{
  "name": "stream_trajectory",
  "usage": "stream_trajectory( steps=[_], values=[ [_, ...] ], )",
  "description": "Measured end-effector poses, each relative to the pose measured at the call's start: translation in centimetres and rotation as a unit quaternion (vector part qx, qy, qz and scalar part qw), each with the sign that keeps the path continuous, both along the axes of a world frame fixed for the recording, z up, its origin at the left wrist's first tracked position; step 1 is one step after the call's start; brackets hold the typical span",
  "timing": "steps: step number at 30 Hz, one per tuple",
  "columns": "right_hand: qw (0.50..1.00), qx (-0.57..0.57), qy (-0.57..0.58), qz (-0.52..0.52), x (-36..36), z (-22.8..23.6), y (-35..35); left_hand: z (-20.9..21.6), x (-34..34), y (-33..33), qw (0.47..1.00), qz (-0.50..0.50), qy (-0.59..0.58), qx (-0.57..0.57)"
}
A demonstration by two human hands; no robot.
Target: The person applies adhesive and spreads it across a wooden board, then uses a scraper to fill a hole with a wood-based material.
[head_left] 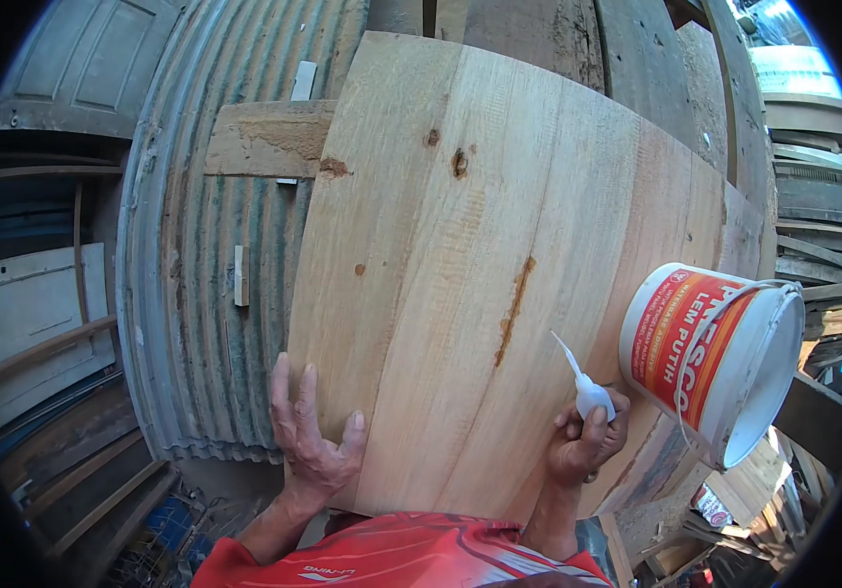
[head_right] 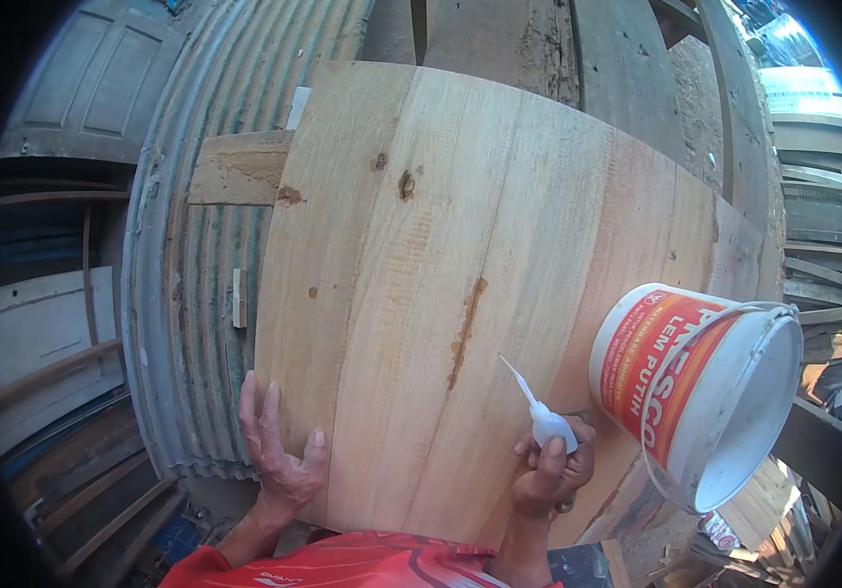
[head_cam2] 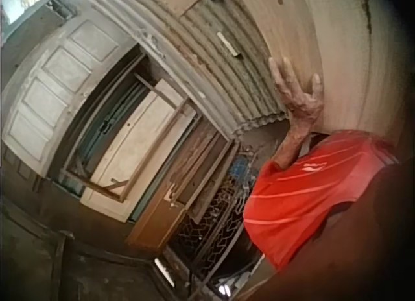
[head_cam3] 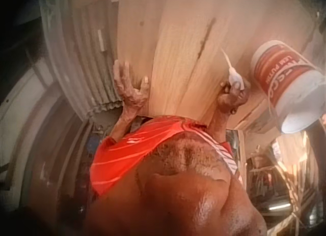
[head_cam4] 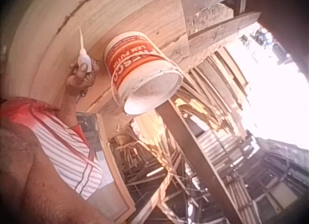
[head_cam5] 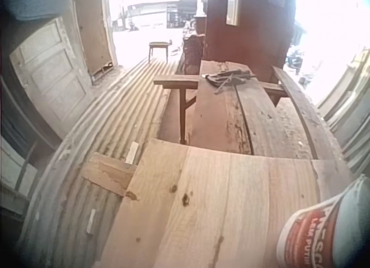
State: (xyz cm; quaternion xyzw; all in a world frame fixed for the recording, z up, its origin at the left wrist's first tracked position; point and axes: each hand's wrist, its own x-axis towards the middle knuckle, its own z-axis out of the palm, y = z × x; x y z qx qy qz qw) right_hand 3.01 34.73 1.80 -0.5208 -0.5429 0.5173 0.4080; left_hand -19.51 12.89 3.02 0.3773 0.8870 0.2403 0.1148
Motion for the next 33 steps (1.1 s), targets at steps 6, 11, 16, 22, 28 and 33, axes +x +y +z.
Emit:
stream_trajectory(
  steps=[6,11,16,22,28,33],
  values=[
    [1.0,0.008,-0.01,-0.023,-0.5,0.7,-0.4,0.1,-0.1,0.5,1.0,-0.008,0.0,-0.007],
    [1.0,0.007,-0.005,0.0,-1.0,0.8,0.0,0.1,-0.1,0.7,1.0,-0.008,0.001,0.002],
    [0.999,0.008,0.037,0.032,-0.3,1.2,0.4,0.2,0.2,1.3,1.0,-0.013,0.022,0.013],
    [0.994,0.015,0.088,0.063,0.1,0.5,0.3,-0.4,0.6,1.1,0.999,0.003,0.046,0.029],
    [0.991,0.044,0.102,0.075,-0.6,0.0,0.0,-0.8,0.3,0.9,0.996,0.027,0.084,0.034],
    [0.991,0.078,0.078,0.072,-0.7,0.0,0.4,-0.9,0.4,1.4,0.975,-0.016,0.211,0.066]
  ],
)
